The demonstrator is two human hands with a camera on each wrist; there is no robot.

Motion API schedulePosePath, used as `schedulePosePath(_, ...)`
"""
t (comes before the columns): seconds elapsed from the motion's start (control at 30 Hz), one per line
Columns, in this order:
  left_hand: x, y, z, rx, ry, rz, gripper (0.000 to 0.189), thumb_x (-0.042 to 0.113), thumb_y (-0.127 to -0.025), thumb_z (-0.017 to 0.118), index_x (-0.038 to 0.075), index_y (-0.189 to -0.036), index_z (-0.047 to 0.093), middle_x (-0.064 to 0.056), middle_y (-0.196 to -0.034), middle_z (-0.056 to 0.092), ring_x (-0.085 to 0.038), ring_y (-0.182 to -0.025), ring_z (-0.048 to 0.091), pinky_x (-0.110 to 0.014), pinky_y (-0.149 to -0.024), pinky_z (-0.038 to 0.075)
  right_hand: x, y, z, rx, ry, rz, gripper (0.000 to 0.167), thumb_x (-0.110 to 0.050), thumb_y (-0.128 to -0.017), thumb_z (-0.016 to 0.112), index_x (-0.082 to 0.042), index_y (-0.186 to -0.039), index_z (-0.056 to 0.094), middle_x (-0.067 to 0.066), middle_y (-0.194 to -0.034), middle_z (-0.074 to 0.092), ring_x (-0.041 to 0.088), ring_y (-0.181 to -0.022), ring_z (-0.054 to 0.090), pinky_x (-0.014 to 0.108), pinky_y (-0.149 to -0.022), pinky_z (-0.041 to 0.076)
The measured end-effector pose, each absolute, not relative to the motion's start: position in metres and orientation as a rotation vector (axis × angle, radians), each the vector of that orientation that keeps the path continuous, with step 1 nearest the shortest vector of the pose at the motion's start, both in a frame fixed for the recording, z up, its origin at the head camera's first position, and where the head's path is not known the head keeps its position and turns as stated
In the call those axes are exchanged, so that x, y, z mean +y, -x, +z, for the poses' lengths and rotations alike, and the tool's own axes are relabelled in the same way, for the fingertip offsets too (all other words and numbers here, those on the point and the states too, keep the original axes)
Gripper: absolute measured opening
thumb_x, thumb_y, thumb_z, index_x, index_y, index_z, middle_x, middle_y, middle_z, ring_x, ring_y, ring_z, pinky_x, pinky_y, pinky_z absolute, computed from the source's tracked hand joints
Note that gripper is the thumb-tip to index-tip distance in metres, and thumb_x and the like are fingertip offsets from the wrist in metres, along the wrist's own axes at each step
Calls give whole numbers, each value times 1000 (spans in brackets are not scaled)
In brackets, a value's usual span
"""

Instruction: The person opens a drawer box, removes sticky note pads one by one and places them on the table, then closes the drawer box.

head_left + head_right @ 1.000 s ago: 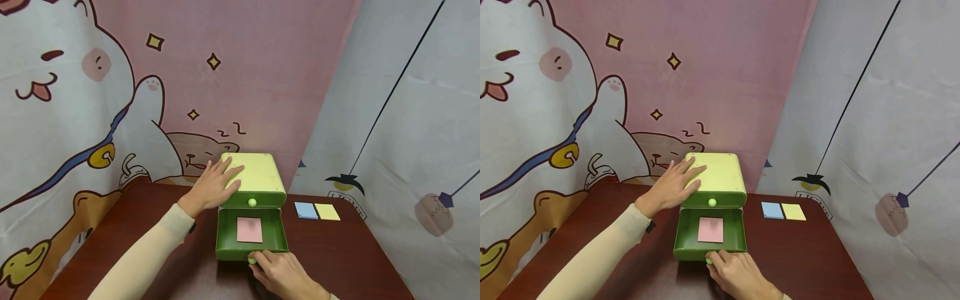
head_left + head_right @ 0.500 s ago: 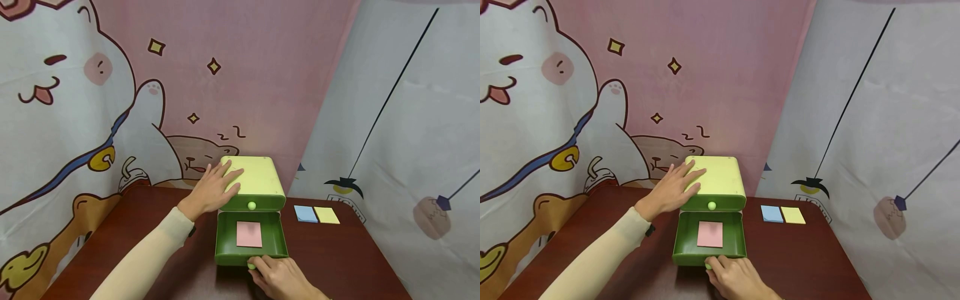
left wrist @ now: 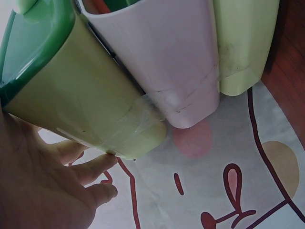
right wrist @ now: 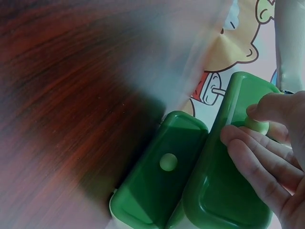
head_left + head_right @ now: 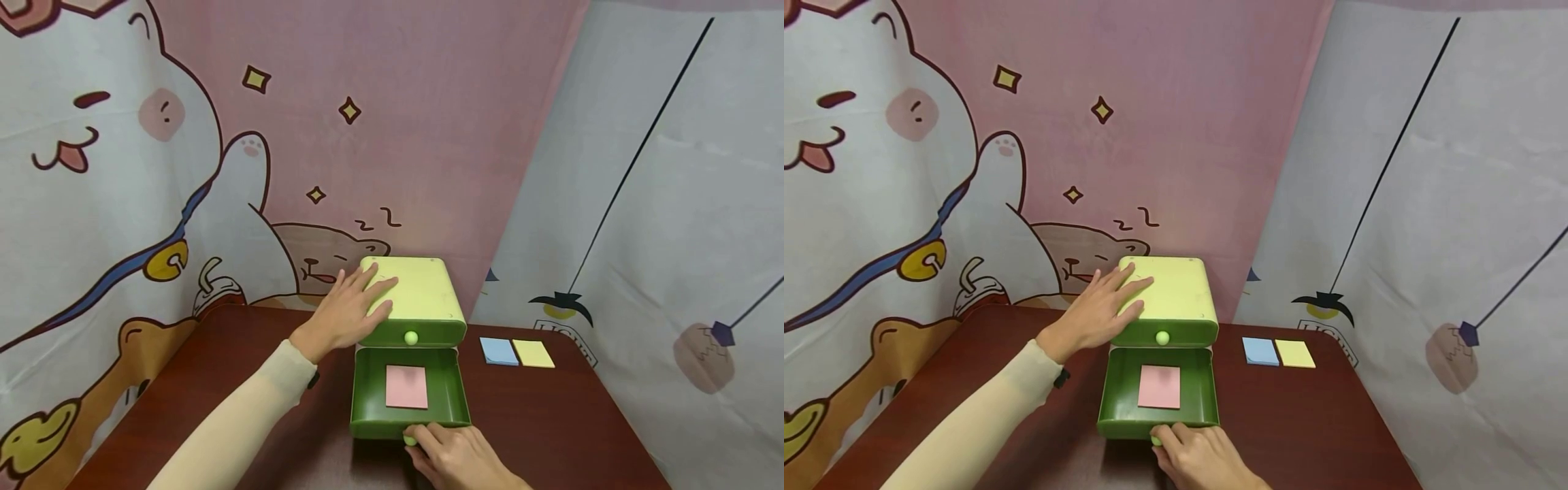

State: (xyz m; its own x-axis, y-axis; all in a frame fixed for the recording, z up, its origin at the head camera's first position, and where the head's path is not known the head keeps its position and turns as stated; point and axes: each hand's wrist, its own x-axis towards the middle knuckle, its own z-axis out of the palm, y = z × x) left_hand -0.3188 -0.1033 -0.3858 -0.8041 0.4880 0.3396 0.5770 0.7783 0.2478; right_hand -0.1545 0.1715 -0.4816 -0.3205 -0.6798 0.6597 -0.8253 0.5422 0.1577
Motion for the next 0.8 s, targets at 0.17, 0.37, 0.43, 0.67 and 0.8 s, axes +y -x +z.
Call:
schedulePosePath(0.17, -103, 318, -387, -2719, 829, -500, 67, 64, -122, 33, 37, -182, 44, -15, -195, 26, -49, -181, 27, -76, -147, 11, 171, 154, -485, -2058, -1206, 267, 34, -34, -120, 49, -22, -108, 78, -17, -75, 67, -6, -50, 46, 3, -51, 29)
schedulePosePath(0.37, -103, 319, -388, -2707, 832, -483, 66, 64, -122, 33, 37, -181, 45, -17, -195, 28, -50, -180, 28, -77, -145, 13, 171, 153, -487, -2022, -1212, 248, 41, -33, -122, 42, -22, -106, 78, -18, -74, 66, -7, -50, 45, 2, -51, 28)
schedulePosePath(0.43, -103, 319, -388, -2706, 830, -486, 66, 63, -122, 34, 37, -181, 45, -17, -195, 27, -50, -180, 28, -77, -145, 13, 171, 153, -488, -2012, -1220, 241, 41, -33, -122, 42, -22, -106, 78, -17, -74, 67, -7, -50, 46, 2, -51, 30)
schedulePosePath(0.67, -103, 320, -386, -2708, 830, -484, 66, 63, -122, 34, 36, -181, 45, -17, -194, 28, -50, -180, 28, -77, -145, 13, 171, 151, -490, -2000, -1234, 234, 41, -34, -123, 44, -23, -104, 79, -18, -72, 67, -8, -48, 46, 0, -52, 29)
schedulePosePath(0.8, -103, 320, -385, -2709, 833, -496, 66, 62, -122, 34, 36, -181, 45, -17, -194, 29, -51, -180, 28, -77, -145, 12, 172, 150, -493, -1981, -1242, 226, 39, -32, -123, 46, -22, -103, 78, -18, -70, 64, -8, -48, 45, 0, -52, 26)
